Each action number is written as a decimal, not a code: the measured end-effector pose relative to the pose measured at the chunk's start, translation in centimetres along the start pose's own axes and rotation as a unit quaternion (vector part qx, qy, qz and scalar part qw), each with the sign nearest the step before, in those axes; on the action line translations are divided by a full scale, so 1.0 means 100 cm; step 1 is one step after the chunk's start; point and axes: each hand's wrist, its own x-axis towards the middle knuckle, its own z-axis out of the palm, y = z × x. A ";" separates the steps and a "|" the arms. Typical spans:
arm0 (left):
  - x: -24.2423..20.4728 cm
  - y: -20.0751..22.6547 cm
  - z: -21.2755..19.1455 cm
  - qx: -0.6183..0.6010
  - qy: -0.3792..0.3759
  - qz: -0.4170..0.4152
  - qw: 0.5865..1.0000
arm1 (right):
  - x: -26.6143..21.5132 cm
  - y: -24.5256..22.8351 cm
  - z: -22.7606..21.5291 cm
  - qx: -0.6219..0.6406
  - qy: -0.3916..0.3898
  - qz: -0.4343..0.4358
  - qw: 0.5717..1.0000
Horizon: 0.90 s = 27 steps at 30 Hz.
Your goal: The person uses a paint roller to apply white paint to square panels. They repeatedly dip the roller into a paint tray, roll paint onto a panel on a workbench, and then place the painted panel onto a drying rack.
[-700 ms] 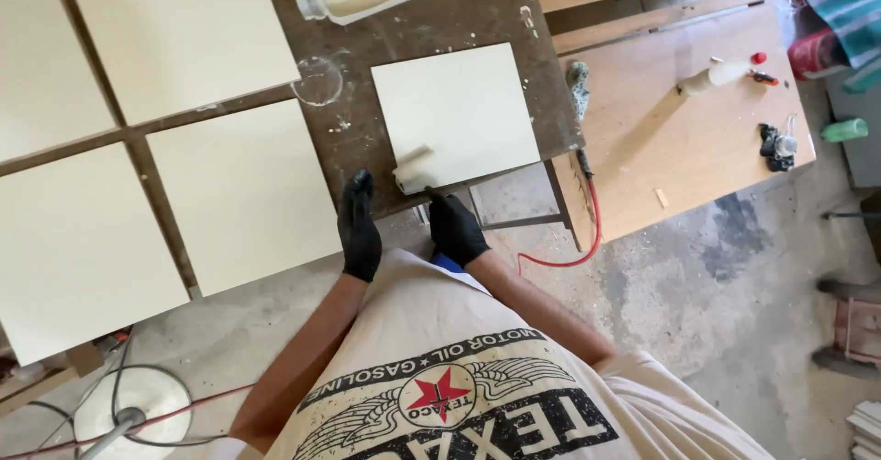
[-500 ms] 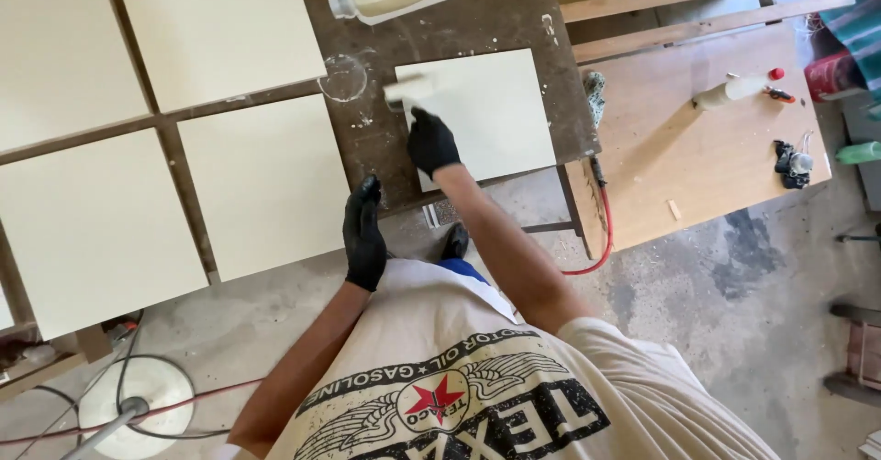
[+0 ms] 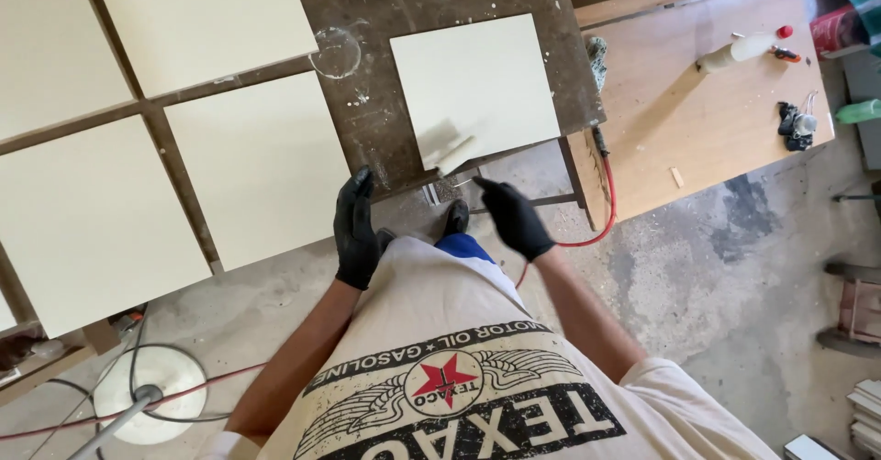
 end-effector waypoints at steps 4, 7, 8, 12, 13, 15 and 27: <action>0.004 -0.025 -0.003 -0.001 -0.005 0.037 0.999 | 0.042 0.021 -0.078 -0.077 -0.005 -0.074 0.994; 0.008 -0.036 0.006 -0.023 0.004 0.057 0.998 | 0.087 0.037 -0.067 -0.043 -0.079 -0.058 0.994; 0.011 -0.034 0.011 -0.026 0.007 0.071 0.997 | 0.103 0.057 -0.047 -0.043 -0.102 -0.083 0.990; 0.017 -0.031 0.032 -0.050 0.021 0.104 0.993 | 0.161 0.139 0.034 -0.039 -0.194 -0.174 0.965; 0.017 -0.030 0.035 -0.051 0.020 0.105 0.993 | 0.165 0.110 0.012 -0.040 -0.193 -0.174 0.965; 0.017 -0.028 0.045 -0.047 0.036 0.099 0.993 | 0.170 0.053 -0.033 -0.122 -0.306 -0.115 0.937; 0.033 -0.064 0.056 -0.004 0.031 0.052 0.998 | 0.134 0.156 -0.245 -0.157 -0.285 0.088 0.941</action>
